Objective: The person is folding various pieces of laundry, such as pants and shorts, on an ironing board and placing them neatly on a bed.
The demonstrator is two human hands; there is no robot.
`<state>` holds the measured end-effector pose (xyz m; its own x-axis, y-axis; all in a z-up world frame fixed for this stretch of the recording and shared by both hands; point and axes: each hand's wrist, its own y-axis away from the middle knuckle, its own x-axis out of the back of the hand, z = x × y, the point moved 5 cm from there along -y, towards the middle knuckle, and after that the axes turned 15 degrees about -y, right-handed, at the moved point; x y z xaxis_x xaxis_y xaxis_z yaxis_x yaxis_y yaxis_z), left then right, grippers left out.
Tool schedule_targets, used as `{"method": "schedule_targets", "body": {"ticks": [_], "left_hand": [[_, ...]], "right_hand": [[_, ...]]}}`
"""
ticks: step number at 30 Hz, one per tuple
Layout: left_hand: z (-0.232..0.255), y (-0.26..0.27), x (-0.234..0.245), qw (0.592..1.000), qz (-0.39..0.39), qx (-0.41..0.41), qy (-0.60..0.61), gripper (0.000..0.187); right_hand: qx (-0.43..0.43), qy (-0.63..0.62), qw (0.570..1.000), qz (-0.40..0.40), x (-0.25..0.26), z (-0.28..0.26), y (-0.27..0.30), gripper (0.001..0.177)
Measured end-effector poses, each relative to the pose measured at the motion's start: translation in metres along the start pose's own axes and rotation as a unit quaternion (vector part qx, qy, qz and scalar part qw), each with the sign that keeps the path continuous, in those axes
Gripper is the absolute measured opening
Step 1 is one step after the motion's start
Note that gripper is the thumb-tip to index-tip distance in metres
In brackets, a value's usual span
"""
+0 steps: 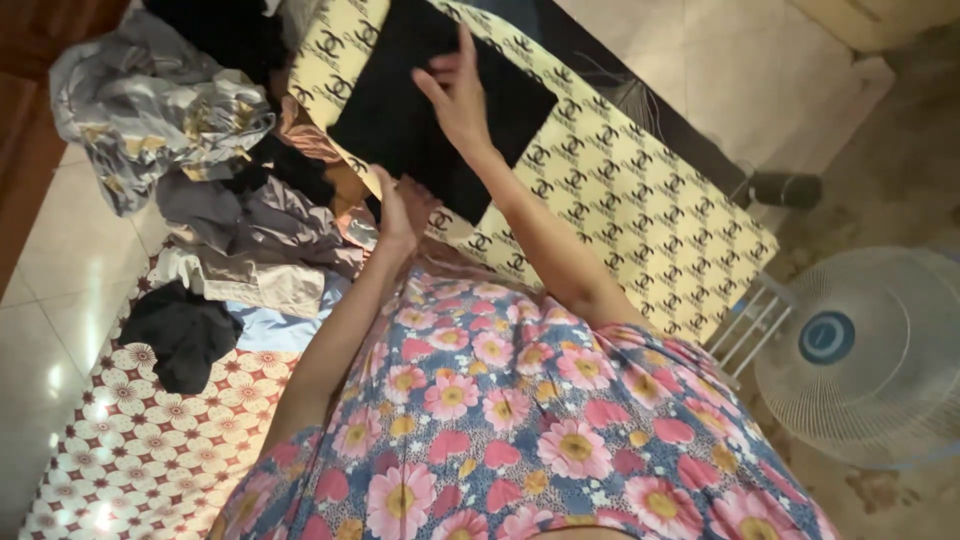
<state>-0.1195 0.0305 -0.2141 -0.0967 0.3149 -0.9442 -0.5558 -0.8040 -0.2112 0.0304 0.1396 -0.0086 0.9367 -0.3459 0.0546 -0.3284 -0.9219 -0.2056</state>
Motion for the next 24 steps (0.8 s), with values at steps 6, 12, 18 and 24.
{"method": "schedule_targets", "body": {"ticks": [6, 12, 18, 24], "left_hand": [[0.111, -0.027, -0.073, 0.663, 0.498, -0.001, -0.559, 0.096], [0.145, -0.039, -0.096, 0.442, 0.473, -0.173, -0.742, 0.091], [0.143, -0.036, -0.093, 0.564, 0.45, -0.094, -0.686, 0.07], [0.122, -0.044, -0.081, 0.752, 0.467, -0.031, -0.464, 0.072]], "right_hand": [[0.176, 0.397, 0.9, -0.039, 0.038, -0.059, 0.025, 0.069], [0.166, 0.459, 0.868, -0.088, 0.043, -0.041, 0.023, 0.058], [-0.134, 0.384, 0.913, 0.03, 0.095, -0.044, -0.014, 0.056], [-0.214, 0.229, 0.95, 0.013, 0.151, -0.014, 0.003, 0.063]]}}
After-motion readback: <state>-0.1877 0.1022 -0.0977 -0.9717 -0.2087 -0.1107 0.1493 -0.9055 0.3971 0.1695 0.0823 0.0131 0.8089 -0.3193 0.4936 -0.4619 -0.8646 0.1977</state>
